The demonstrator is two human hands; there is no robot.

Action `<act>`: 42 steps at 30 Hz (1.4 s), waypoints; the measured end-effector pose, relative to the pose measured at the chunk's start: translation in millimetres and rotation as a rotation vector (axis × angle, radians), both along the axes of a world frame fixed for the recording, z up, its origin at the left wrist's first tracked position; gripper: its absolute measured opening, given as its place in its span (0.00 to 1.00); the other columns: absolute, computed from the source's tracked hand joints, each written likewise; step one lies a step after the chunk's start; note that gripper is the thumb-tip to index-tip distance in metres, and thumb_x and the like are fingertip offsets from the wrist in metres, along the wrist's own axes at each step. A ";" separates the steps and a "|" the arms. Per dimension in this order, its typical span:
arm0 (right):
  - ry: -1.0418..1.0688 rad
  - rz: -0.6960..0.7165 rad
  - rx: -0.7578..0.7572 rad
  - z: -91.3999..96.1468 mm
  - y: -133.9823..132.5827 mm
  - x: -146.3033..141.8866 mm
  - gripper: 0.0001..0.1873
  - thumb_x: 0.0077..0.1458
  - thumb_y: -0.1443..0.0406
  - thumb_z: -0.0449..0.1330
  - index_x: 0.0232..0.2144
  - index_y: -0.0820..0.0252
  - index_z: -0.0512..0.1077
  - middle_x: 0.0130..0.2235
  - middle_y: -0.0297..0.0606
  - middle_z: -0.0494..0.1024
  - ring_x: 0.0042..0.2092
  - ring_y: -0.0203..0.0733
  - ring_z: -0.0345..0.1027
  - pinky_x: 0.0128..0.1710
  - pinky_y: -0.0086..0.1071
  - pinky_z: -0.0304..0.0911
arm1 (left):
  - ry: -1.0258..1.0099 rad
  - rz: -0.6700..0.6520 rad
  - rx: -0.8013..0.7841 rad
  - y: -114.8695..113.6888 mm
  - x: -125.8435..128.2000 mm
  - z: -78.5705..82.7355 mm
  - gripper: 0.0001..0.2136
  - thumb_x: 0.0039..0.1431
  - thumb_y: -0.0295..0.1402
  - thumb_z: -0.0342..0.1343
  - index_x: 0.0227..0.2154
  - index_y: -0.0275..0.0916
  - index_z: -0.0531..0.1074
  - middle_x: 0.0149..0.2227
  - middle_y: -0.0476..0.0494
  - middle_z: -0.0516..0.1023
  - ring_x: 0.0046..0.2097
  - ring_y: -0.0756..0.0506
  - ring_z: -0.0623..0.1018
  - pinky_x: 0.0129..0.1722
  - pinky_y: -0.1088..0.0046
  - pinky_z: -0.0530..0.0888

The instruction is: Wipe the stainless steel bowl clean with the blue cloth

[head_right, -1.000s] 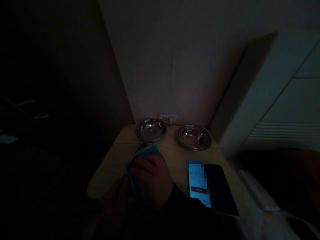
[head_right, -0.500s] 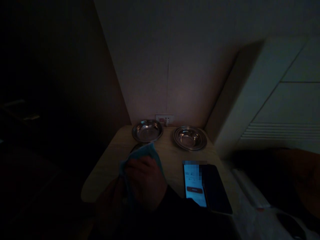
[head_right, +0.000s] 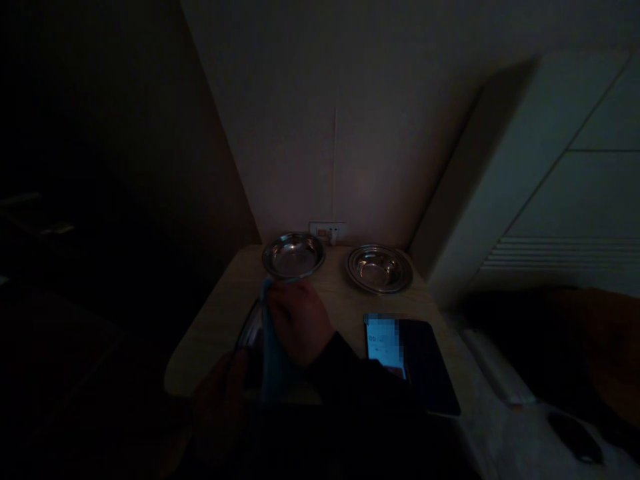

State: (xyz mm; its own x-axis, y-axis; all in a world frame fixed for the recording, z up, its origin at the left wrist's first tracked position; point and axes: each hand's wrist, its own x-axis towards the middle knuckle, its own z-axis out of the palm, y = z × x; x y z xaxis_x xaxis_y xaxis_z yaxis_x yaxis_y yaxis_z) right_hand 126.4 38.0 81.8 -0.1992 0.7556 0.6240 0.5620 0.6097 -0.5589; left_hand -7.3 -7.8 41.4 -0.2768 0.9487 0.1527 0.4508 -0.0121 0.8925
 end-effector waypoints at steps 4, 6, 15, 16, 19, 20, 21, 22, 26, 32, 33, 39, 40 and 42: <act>-0.067 0.142 0.032 -2.4 2.2 -0.4 0.09 0.56 0.69 0.54 0.36 0.55 0.73 0.40 0.35 0.77 0.40 0.39 0.66 0.44 0.36 0.59 | -0.004 0.014 -0.023 -0.3 1.2 -1.8 0.17 0.54 0.43 0.46 0.23 0.38 0.74 0.22 0.46 0.77 0.24 0.50 0.74 0.24 0.79 0.69; -0.015 -0.018 -0.016 -3.2 5.2 1.8 0.09 0.57 0.68 0.53 0.33 0.57 0.74 0.37 0.37 0.77 0.38 0.40 0.67 0.41 0.36 0.61 | -0.021 0.000 -0.010 -1.8 1.9 -4.0 0.17 0.54 0.44 0.46 0.23 0.38 0.74 0.23 0.45 0.77 0.26 0.49 0.75 0.25 0.79 0.69; -0.054 -0.017 0.046 -3.0 -2.3 2.5 0.10 0.57 0.69 0.53 0.37 0.57 0.74 0.40 0.37 0.77 0.42 0.40 0.65 0.43 0.37 0.61 | -0.011 -0.026 0.003 -0.4 4.3 1.3 0.18 0.54 0.44 0.45 0.22 0.37 0.73 0.22 0.45 0.77 0.24 0.49 0.74 0.23 0.79 0.68; -0.045 -0.037 0.039 -3.4 -3.0 1.5 0.11 0.57 0.69 0.52 0.37 0.57 0.74 0.40 0.37 0.77 0.41 0.40 0.66 0.43 0.36 0.61 | -0.006 -0.022 0.009 0.1 4.2 2.5 0.17 0.54 0.43 0.45 0.22 0.38 0.73 0.23 0.45 0.77 0.25 0.49 0.75 0.23 0.79 0.68; -0.125 0.014 0.085 -5.7 -8.0 -1.4 0.10 0.56 0.68 0.54 0.38 0.56 0.73 0.43 0.36 0.76 0.43 0.42 0.64 0.43 0.38 0.60 | 0.014 -0.017 0.001 0.6 3.0 5.2 0.16 0.54 0.41 0.45 0.22 0.38 0.72 0.20 0.47 0.76 0.23 0.50 0.73 0.22 0.80 0.67; -0.155 0.040 0.111 -6.5 -8.6 -1.6 0.09 0.55 0.67 0.55 0.38 0.55 0.73 0.43 0.35 0.76 0.44 0.43 0.63 0.43 0.39 0.60 | 0.015 -0.018 0.000 0.7 2.7 5.3 0.16 0.54 0.40 0.45 0.21 0.38 0.72 0.19 0.48 0.75 0.21 0.51 0.72 0.20 0.80 0.67; -0.169 0.069 0.132 -7.1 -7.6 -1.2 0.09 0.55 0.67 0.55 0.38 0.54 0.73 0.43 0.34 0.76 0.44 0.43 0.63 0.43 0.39 0.59 | 0.014 -0.020 0.001 0.8 2.5 5.0 0.16 0.54 0.40 0.45 0.20 0.38 0.71 0.17 0.48 0.73 0.20 0.51 0.71 0.19 0.80 0.66; -0.163 0.076 0.124 -7.3 -4.8 -0.2 0.09 0.55 0.67 0.55 0.38 0.54 0.73 0.42 0.34 0.77 0.43 0.43 0.63 0.43 0.39 0.59 | 0.014 -0.021 0.004 0.9 2.5 4.2 0.16 0.54 0.41 0.44 0.19 0.38 0.71 0.17 0.48 0.73 0.20 0.51 0.71 0.19 0.80 0.65; 0.001 -0.019 -0.004 -6.3 10.4 3.9 0.10 0.57 0.69 0.52 0.36 0.57 0.74 0.38 0.36 0.77 0.40 0.39 0.67 0.42 0.35 0.62 | 0.015 0.015 0.024 2.4 3.3 -1.2 0.17 0.54 0.43 0.46 0.21 0.38 0.72 0.21 0.46 0.76 0.24 0.50 0.74 0.23 0.79 0.68; 0.052 0.043 0.025 -11.6 3.3 2.0 0.11 0.56 0.68 0.54 0.39 0.57 0.74 0.43 0.38 0.76 0.45 0.42 0.65 0.47 0.38 0.60 | -0.012 -0.054 0.010 0.5 5.1 -6.4 0.18 0.55 0.43 0.45 0.24 0.38 0.75 0.22 0.45 0.77 0.23 0.49 0.74 0.22 0.78 0.69; 0.112 0.027 -0.043 -13.5 7.5 3.1 0.11 0.55 0.68 0.54 0.38 0.57 0.74 0.42 0.38 0.77 0.44 0.42 0.66 0.46 0.39 0.60 | -0.007 -0.035 0.018 0.0 5.3 -7.8 0.18 0.55 0.44 0.46 0.23 0.38 0.75 0.22 0.45 0.77 0.23 0.49 0.74 0.23 0.78 0.70; 0.437 -0.012 -0.435 -32.1 49.7 14.7 0.11 0.53 0.63 0.54 0.34 0.57 0.76 0.37 0.35 0.79 0.40 0.42 0.71 0.43 0.37 0.64 | 0.046 0.077 0.046 -4.3 -2.4 -26.1 0.17 0.54 0.45 0.47 0.25 0.39 0.75 0.25 0.43 0.79 0.28 0.45 0.77 0.27 0.73 0.73; 0.457 -0.039 -0.437 -36.2 51.2 16.3 0.11 0.53 0.63 0.55 0.33 0.58 0.76 0.35 0.35 0.79 0.39 0.42 0.71 0.42 0.37 0.64 | 0.075 0.080 0.058 -6.9 -4.3 -30.5 0.17 0.54 0.44 0.47 0.26 0.39 0.75 0.26 0.43 0.79 0.29 0.44 0.77 0.28 0.72 0.74; 0.511 -0.092 -0.455 -44.3 47.6 19.2 0.12 0.52 0.61 0.55 0.32 0.60 0.77 0.32 0.36 0.79 0.37 0.42 0.72 0.39 0.36 0.65 | 0.106 0.124 0.102 -14.2 -6.7 -39.0 0.14 0.54 0.41 0.47 0.31 0.39 0.75 0.34 0.39 0.79 0.37 0.41 0.77 0.35 0.68 0.74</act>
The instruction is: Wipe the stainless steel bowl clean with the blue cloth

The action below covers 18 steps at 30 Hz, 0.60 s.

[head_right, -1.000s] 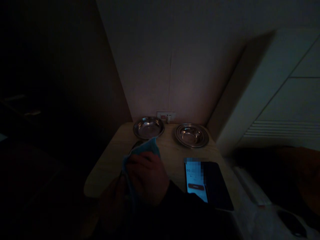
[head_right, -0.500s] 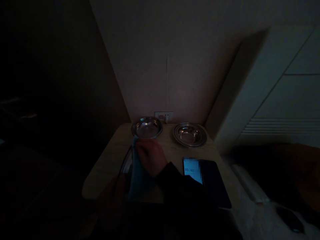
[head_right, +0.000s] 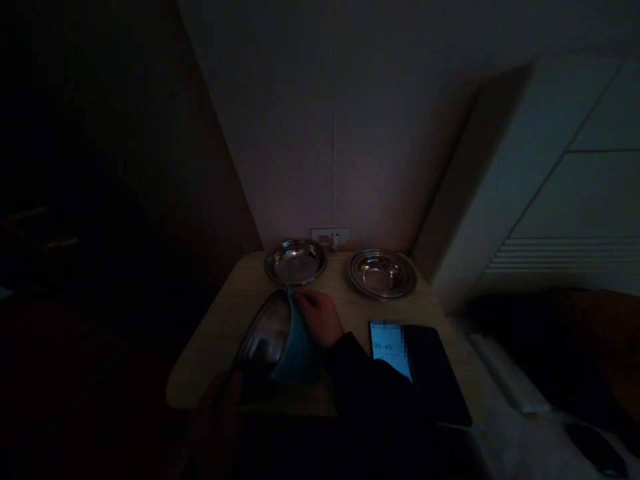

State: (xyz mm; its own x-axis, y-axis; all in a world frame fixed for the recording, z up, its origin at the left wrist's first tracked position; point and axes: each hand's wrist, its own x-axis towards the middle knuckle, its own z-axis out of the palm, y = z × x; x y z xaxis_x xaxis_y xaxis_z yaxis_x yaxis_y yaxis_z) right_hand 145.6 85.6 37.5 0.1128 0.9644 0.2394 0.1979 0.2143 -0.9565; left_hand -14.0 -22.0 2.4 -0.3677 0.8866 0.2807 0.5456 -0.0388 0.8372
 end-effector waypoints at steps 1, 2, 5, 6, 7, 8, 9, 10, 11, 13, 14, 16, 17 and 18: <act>0.022 -0.028 -0.014 -3.4 -4.1 1.7 0.13 0.52 0.60 0.54 0.32 0.60 0.76 0.31 0.36 0.79 0.36 0.42 0.71 0.38 0.36 0.65 | 0.019 0.019 0.027 -4.0 -0.7 -3.5 0.14 0.54 0.40 0.47 0.33 0.40 0.75 0.39 0.38 0.78 0.42 0.40 0.76 0.40 0.65 0.73; 0.043 -0.055 -0.025 -6.1 -9.1 3.5 0.14 0.53 0.59 0.54 0.33 0.60 0.76 0.31 0.36 0.79 0.36 0.42 0.71 0.38 0.35 0.65 | 0.039 0.039 0.053 -7.7 -1.2 -6.0 0.14 0.54 0.39 0.46 0.33 0.40 0.75 0.41 0.37 0.77 0.45 0.40 0.75 0.44 0.63 0.72; 0.093 -0.116 -0.048 -8.7 -23.9 9.2 0.16 0.54 0.58 0.52 0.35 0.61 0.75 0.33 0.37 0.78 0.37 0.42 0.71 0.37 0.34 0.65 | 0.064 0.028 0.093 -13.0 -4.2 -5.7 0.14 0.54 0.39 0.46 0.34 0.41 0.74 0.46 0.37 0.75 0.50 0.39 0.71 0.51 0.60 0.67; 0.104 -0.126 -0.051 -7.7 -28.0 10.8 0.16 0.54 0.57 0.53 0.35 0.61 0.75 0.33 0.37 0.78 0.37 0.42 0.70 0.37 0.34 0.65 | 0.053 0.004 0.079 -12.4 -6.2 -2.9 0.15 0.54 0.41 0.46 0.36 0.40 0.74 0.46 0.37 0.74 0.51 0.39 0.71 0.52 0.60 0.66; 0.111 -0.132 -0.052 -6.0 -31.6 11.8 0.16 0.54 0.57 0.53 0.35 0.61 0.74 0.33 0.37 0.78 0.37 0.42 0.70 0.37 0.34 0.65 | 0.016 -0.027 0.018 -10.8 -8.7 1.1 0.16 0.53 0.42 0.46 0.37 0.40 0.73 0.47 0.38 0.74 0.50 0.39 0.71 0.51 0.61 0.66; 0.114 -0.137 -0.048 -3.6 -34.8 12.2 0.15 0.54 0.57 0.53 0.35 0.61 0.74 0.33 0.37 0.78 0.36 0.41 0.70 0.36 0.33 0.65 | -0.004 -0.038 -0.023 -8.5 -11.4 5.8 0.17 0.54 0.43 0.46 0.38 0.40 0.73 0.44 0.39 0.76 0.48 0.40 0.73 0.48 0.62 0.69; 0.110 -0.140 -0.041 -0.8 -37.5 11.8 0.14 0.54 0.58 0.54 0.34 0.61 0.74 0.33 0.36 0.78 0.36 0.41 0.70 0.36 0.33 0.65 | -0.020 -0.049 -0.061 -5.9 -14.1 11.2 0.17 0.54 0.43 0.46 0.39 0.41 0.72 0.43 0.40 0.76 0.45 0.41 0.75 0.44 0.64 0.72; 0.098 -0.139 -0.030 2.3 -40.0 10.5 0.14 0.53 0.58 0.54 0.34 0.60 0.74 0.33 0.36 0.78 0.36 0.41 0.70 0.37 0.33 0.65 | -0.033 -0.050 -0.092 -3.0 -16.5 17.1 0.17 0.54 0.43 0.46 0.39 0.41 0.72 0.43 0.41 0.77 0.44 0.41 0.75 0.42 0.65 0.73; 0.079 -0.134 -0.016 5.3 -42.4 8.4 0.13 0.53 0.59 0.54 0.33 0.60 0.74 0.33 0.36 0.78 0.36 0.41 0.70 0.37 0.34 0.65 | -0.049 -0.056 -0.145 -0.1 -18.3 23.3 0.16 0.53 0.43 0.47 0.39 0.41 0.72 0.40 0.42 0.78 0.41 0.41 0.76 0.38 0.66 0.74; 0.037 -0.113 0.037 10.2 -46.8 2.2 0.11 0.54 0.61 0.54 0.34 0.59 0.74 0.34 0.36 0.78 0.37 0.41 0.70 0.39 0.34 0.65 | -0.107 -0.051 -0.270 5.8 -19.3 36.3 0.16 0.51 0.42 0.49 0.39 0.41 0.72 0.38 0.42 0.78 0.38 0.42 0.77 0.34 0.68 0.74; 0.020 -0.098 0.071 11.9 -49.1 -1.6 0.10 0.54 0.62 0.54 0.34 0.58 0.74 0.35 0.37 0.78 0.38 0.41 0.70 0.41 0.35 0.65 | -0.136 -0.033 -0.303 8.9 -18.3 43.0 0.16 0.51 0.40 0.49 0.40 0.40 0.72 0.39 0.42 0.78 0.38 0.42 0.77 0.34 0.68 0.74; 0.001 -0.079 0.141 13.1 -54.8 -9.7 0.10 0.54 0.64 0.54 0.35 0.57 0.74 0.37 0.37 0.78 0.41 0.41 0.70 0.44 0.37 0.64 | -0.175 -0.072 -0.276 15.1 -13.9 56.1 0.14 0.52 0.40 0.48 0.35 0.40 0.73 0.38 0.41 0.78 0.39 0.42 0.76 0.34 0.67 0.73; -0.001 -0.082 0.172 12.7 -58.2 -13.5 0.09 0.54 0.65 0.55 0.35 0.57 0.74 0.39 0.38 0.77 0.42 0.41 0.70 0.45 0.37 0.64 | -0.181 -0.098 -0.273 18.0 -10.8 62.0 0.13 0.51 0.41 0.48 0.32 0.40 0.73 0.36 0.41 0.78 0.38 0.42 0.76 0.34 0.68 0.73; -0.004 -0.088 0.195 12.0 -62.0 -17.1 0.08 0.53 0.65 0.55 0.35 0.56 0.74 0.39 0.38 0.77 0.43 0.41 0.69 0.45 0.38 0.64 | -0.186 -0.119 -0.268 20.5 -7.5 67.3 0.13 0.51 0.42 0.49 0.31 0.40 0.73 0.36 0.42 0.78 0.38 0.43 0.76 0.35 0.69 0.73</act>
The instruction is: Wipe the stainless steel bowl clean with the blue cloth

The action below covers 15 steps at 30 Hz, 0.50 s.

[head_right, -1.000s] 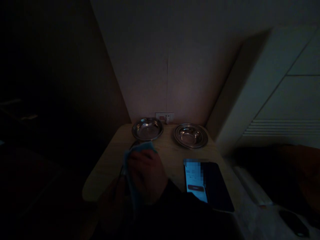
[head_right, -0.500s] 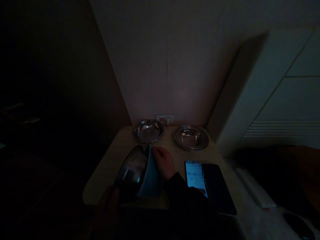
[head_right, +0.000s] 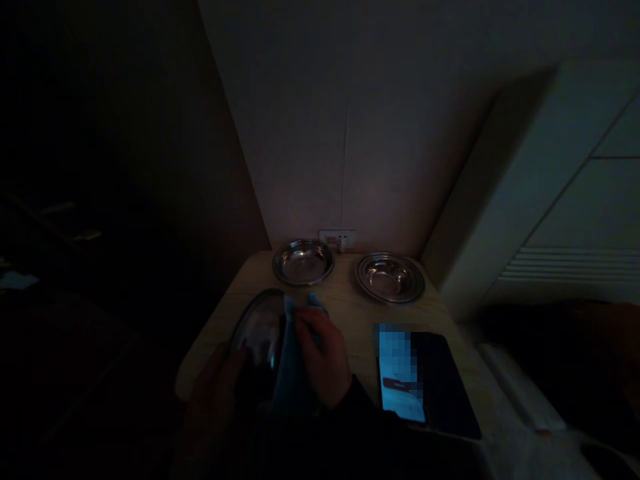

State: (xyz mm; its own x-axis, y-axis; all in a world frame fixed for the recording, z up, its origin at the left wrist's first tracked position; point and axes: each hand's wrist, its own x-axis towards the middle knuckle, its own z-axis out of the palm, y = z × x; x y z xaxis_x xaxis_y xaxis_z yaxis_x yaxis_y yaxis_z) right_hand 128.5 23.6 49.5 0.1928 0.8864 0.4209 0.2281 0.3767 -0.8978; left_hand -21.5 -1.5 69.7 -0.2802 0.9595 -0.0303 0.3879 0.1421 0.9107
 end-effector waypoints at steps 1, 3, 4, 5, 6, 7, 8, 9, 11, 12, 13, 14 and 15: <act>-0.008 -0.006 0.013 -0.9 -3.9 -3.1 0.08 0.53 0.66 0.56 0.35 0.56 0.75 0.40 0.39 0.76 0.44 0.41 0.69 0.46 0.38 0.64 | -0.013 -0.037 0.000 2.0 3.4 4.3 0.14 0.52 0.44 0.49 0.31 0.40 0.73 0.35 0.43 0.78 0.37 0.44 0.76 0.35 0.70 0.72; -0.025 -0.023 0.035 -2.5 -10.6 -7.3 0.09 0.51 0.67 0.58 0.36 0.54 0.75 0.43 0.40 0.74 0.45 0.42 0.68 0.46 0.38 0.64 | -0.014 -0.055 0.001 3.9 9.9 8.9 0.16 0.53 0.46 0.47 0.32 0.40 0.73 0.33 0.44 0.78 0.35 0.45 0.76 0.34 0.71 0.72; -0.032 -0.032 0.045 -2.8 -12.3 -8.3 0.10 0.51 0.67 0.59 0.37 0.53 0.75 0.43 0.40 0.74 0.45 0.42 0.67 0.45 0.38 0.64 | -0.003 -0.050 0.002 3.9 12.7 9.0 0.17 0.53 0.47 0.46 0.31 0.39 0.72 0.31 0.45 0.78 0.33 0.45 0.76 0.33 0.71 0.72; -0.036 -0.042 0.050 -2.8 -12.6 -8.5 0.11 0.50 0.68 0.60 0.38 0.53 0.75 0.43 0.40 0.73 0.45 0.43 0.67 0.44 0.38 0.65 | 0.015 -0.038 0.006 3.4 15.1 7.9 0.18 0.53 0.48 0.46 0.30 0.39 0.72 0.30 0.45 0.78 0.32 0.46 0.76 0.32 0.72 0.71; -0.034 -0.050 0.050 -2.2 -11.3 -8.1 0.11 0.50 0.67 0.60 0.37 0.52 0.75 0.42 0.39 0.73 0.44 0.42 0.68 0.43 0.37 0.65 | 0.035 -0.027 0.009 2.4 17.1 5.6 0.18 0.53 0.48 0.46 0.29 0.39 0.71 0.28 0.45 0.77 0.31 0.46 0.75 0.30 0.73 0.71; -0.028 -0.053 0.042 -1.4 -8.8 -7.2 0.09 0.49 0.67 0.60 0.35 0.53 0.76 0.40 0.39 0.73 0.42 0.42 0.68 0.42 0.37 0.65 | 0.054 -0.018 0.012 1.4 18.7 2.7 0.18 0.53 0.49 0.45 0.27 0.39 0.71 0.27 0.46 0.77 0.29 0.46 0.75 0.28 0.74 0.70; -0.018 -0.044 0.025 -0.4 -5.7 -6.3 0.07 0.49 0.67 0.60 0.33 0.53 0.76 0.37 0.38 0.73 0.40 0.41 0.68 0.41 0.36 0.66 | 0.070 -0.014 0.013 0.3 19.9 -0.6 0.18 0.53 0.49 0.45 0.26 0.39 0.70 0.25 0.46 0.76 0.28 0.47 0.74 0.27 0.74 0.69; -0.006 -0.028 0.001 0.7 -2.7 -5.6 0.05 0.49 0.66 0.60 0.31 0.54 0.76 0.35 0.37 0.73 0.38 0.40 0.69 0.39 0.35 0.66 | 0.081 -0.013 0.014 -0.5 20.6 -3.7 0.19 0.53 0.49 0.45 0.24 0.39 0.69 0.23 0.47 0.75 0.27 0.47 0.74 0.25 0.75 0.68; 0.009 -0.013 -0.021 2.5 0.2 -5.9 0.04 0.50 0.67 0.60 0.30 0.56 0.76 0.34 0.36 0.73 0.37 0.39 0.68 0.38 0.33 0.65 | 0.094 -0.001 0.016 -1.4 21.0 -8.5 0.19 0.53 0.50 0.44 0.23 0.40 0.69 0.21 0.48 0.74 0.25 0.48 0.73 0.23 0.76 0.67; 0.004 -0.016 -0.014 3.2 -0.2 -6.8 0.05 0.50 0.67 0.60 0.30 0.56 0.75 0.34 0.37 0.73 0.37 0.39 0.68 0.38 0.33 0.65 | 0.099 0.004 0.019 -1.5 20.8 -9.9 0.18 0.53 0.49 0.45 0.23 0.40 0.69 0.21 0.48 0.74 0.25 0.48 0.73 0.23 0.76 0.67; -0.011 -0.023 0.001 3.8 -1.3 -8.0 0.05 0.50 0.68 0.59 0.30 0.56 0.75 0.35 0.37 0.73 0.37 0.38 0.68 0.37 0.32 0.65 | 0.099 0.007 0.026 -1.4 20.5 -10.6 0.18 0.53 0.49 0.45 0.23 0.40 0.69 0.21 0.48 0.74 0.25 0.49 0.73 0.23 0.76 0.67; -0.034 -0.027 0.023 4.5 -2.5 -8.9 0.06 0.50 0.69 0.59 0.31 0.55 0.75 0.36 0.37 0.73 0.38 0.38 0.68 0.37 0.32 0.65 | 0.095 0.001 0.034 -1.2 20.3 -10.7 0.18 0.53 0.49 0.45 0.24 0.40 0.69 0.21 0.48 0.74 0.25 0.49 0.73 0.23 0.76 0.67; -0.061 -0.025 0.040 5.4 -2.9 -9.3 0.07 0.50 0.69 0.59 0.31 0.55 0.75 0.36 0.37 0.73 0.38 0.38 0.68 0.37 0.31 0.65 | 0.091 -0.005 0.041 -1.1 20.2 -10.7 0.18 0.53 0.49 0.45 0.24 0.40 0.70 0.22 0.48 0.74 0.25 0.49 0.73 0.23 0.77 0.67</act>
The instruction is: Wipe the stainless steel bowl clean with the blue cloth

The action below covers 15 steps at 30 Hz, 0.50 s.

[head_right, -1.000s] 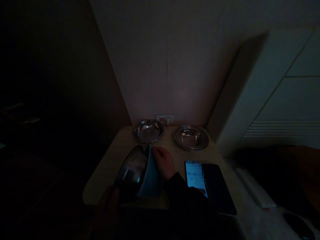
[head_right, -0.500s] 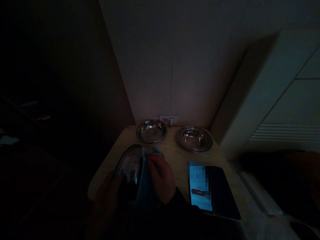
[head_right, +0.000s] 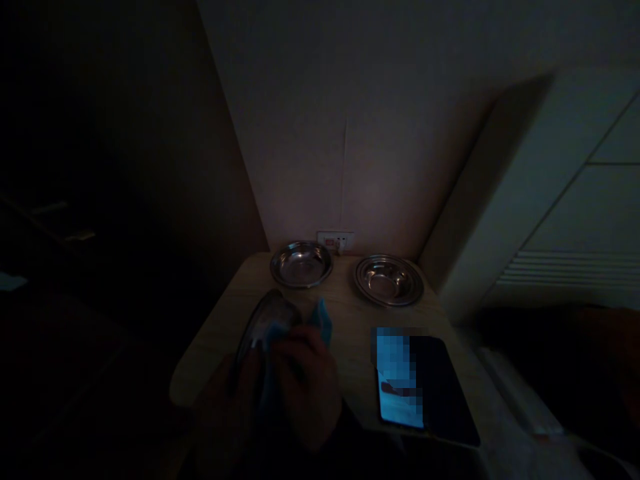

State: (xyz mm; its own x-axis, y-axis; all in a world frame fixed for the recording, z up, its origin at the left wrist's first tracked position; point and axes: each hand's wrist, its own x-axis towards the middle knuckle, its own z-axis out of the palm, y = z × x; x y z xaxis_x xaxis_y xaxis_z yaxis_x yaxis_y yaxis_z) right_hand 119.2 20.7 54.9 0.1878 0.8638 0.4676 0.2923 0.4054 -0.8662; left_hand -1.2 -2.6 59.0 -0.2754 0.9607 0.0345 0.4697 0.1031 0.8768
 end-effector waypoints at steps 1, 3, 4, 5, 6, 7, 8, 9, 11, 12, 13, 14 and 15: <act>-0.021 0.012 0.019 1.1 0.6 0.3 0.07 0.50 0.69 0.59 0.31 0.54 0.75 0.35 0.36 0.73 0.37 0.38 0.68 0.36 0.31 0.65 | 0.000 -0.003 0.003 0.0 0.1 0.1 0.18 0.53 0.48 0.45 0.24 0.39 0.70 0.22 0.49 0.74 0.25 0.49 0.73 0.23 0.77 0.66; -0.045 0.010 0.025 3.3 4.4 2.7 0.05 0.50 0.68 0.59 0.29 0.56 0.75 0.32 0.36 0.73 0.35 0.38 0.69 0.36 0.31 0.65 | 0.008 -0.006 0.004 -0.6 0.8 -0.3 0.18 0.54 0.48 0.44 0.23 0.39 0.69 0.20 0.49 0.73 0.23 0.50 0.72 0.22 0.77 0.65; -0.050 0.001 0.021 4.2 6.0 4.0 0.05 0.50 0.68 0.59 0.28 0.56 0.75 0.31 0.36 0.73 0.34 0.38 0.68 0.35 0.31 0.65 | 0.014 -0.004 0.005 -1.1 1.1 -0.9 0.18 0.54 0.48 0.44 0.22 0.39 0.68 0.19 0.50 0.72 0.22 0.50 0.71 0.21 0.77 0.65; -0.062 -0.001 0.023 4.6 6.5 5.1 0.05 0.50 0.68 0.58 0.28 0.57 0.75 0.30 0.36 0.73 0.33 0.38 0.68 0.35 0.31 0.65 | 0.017 -0.002 0.003 -1.8 1.4 -1.6 0.18 0.54 0.48 0.44 0.22 0.40 0.68 0.18 0.50 0.72 0.22 0.50 0.71 0.21 0.77 0.65; -0.073 0.000 0.031 4.4 5.4 5.6 0.05 0.51 0.68 0.58 0.29 0.57 0.75 0.31 0.36 0.73 0.34 0.38 0.69 0.35 0.32 0.65 | 0.018 0.001 0.008 -2.5 1.5 -2.4 0.18 0.54 0.48 0.45 0.22 0.40 0.68 0.19 0.50 0.72 0.22 0.50 0.71 0.21 0.77 0.65; -0.084 0.000 0.043 3.8 3.0 5.6 0.06 0.51 0.69 0.57 0.30 0.56 0.75 0.32 0.36 0.74 0.35 0.38 0.69 0.35 0.31 0.65 | 0.017 -0.003 0.016 -3.3 1.5 -2.9 0.18 0.54 0.48 0.45 0.22 0.39 0.68 0.19 0.49 0.73 0.23 0.50 0.71 0.21 0.77 0.65; -0.099 0.004 0.058 3.0 -0.2 5.4 0.07 0.52 0.69 0.57 0.31 0.56 0.75 0.33 0.37 0.74 0.36 0.38 0.69 0.36 0.31 0.65 | 0.016 -0.005 0.025 -4.0 1.6 -3.2 0.18 0.54 0.48 0.45 0.22 0.39 0.68 0.20 0.49 0.74 0.24 0.50 0.72 0.22 0.77 0.66; -0.115 0.011 0.072 2.2 -3.0 5.3 0.07 0.52 0.69 0.57 0.32 0.55 0.75 0.35 0.37 0.74 0.37 0.38 0.69 0.36 0.31 0.66 | 0.017 -0.004 0.033 -4.7 1.8 -3.1 0.17 0.54 0.47 0.45 0.22 0.39 0.69 0.21 0.48 0.74 0.24 0.49 0.72 0.23 0.77 0.66; -0.144 0.026 0.095 1.7 -4.3 6.4 0.07 0.52 0.69 0.58 0.33 0.54 0.75 0.35 0.37 0.73 0.37 0.38 0.69 0.36 0.31 0.66 | 0.017 -0.008 0.040 -5.9 3.1 -2.2 0.17 0.54 0.47 0.45 0.22 0.40 0.68 0.20 0.49 0.73 0.23 0.50 0.72 0.22 0.77 0.66; -0.155 0.029 0.097 2.1 -2.3 7.6 0.06 0.52 0.69 0.58 0.32 0.55 0.75 0.34 0.37 0.74 0.36 0.38 0.69 0.36 0.31 0.65 | 0.019 -0.012 0.035 -6.3 4.0 -1.8 0.17 0.54 0.46 0.45 0.21 0.40 0.68 0.18 0.49 0.72 0.22 0.50 0.71 0.21 0.77 0.65; -0.160 0.025 0.094 2.7 0.8 8.8 0.06 0.52 0.69 0.58 0.31 0.57 0.74 0.33 0.37 0.74 0.36 0.38 0.69 0.36 0.32 0.65 | 0.022 -0.016 0.024 -6.6 4.9 -1.6 0.17 0.54 0.46 0.44 0.20 0.40 0.67 0.17 0.50 0.71 0.21 0.50 0.70 0.20 0.77 0.64; -0.161 0.014 0.090 3.2 4.0 9.8 0.05 0.51 0.70 0.58 0.29 0.58 0.74 0.31 0.37 0.73 0.35 0.39 0.68 0.36 0.32 0.65 | 0.030 -0.013 0.017 -6.7 5.6 -1.7 0.17 0.54 0.46 0.45 0.20 0.40 0.67 0.16 0.50 0.70 0.21 0.51 0.70 0.20 0.78 0.64; -0.159 0.002 0.086 3.3 6.2 10.1 0.05 0.51 0.70 0.58 0.29 0.59 0.74 0.31 0.37 0.73 0.34 0.39 0.68 0.36 0.32 0.65 | 0.037 -0.007 0.011 -6.6 5.9 -2.1 0.17 0.54 0.46 0.45 0.20 0.40 0.67 0.16 0.50 0.70 0.21 0.51 0.70 0.20 0.78 0.64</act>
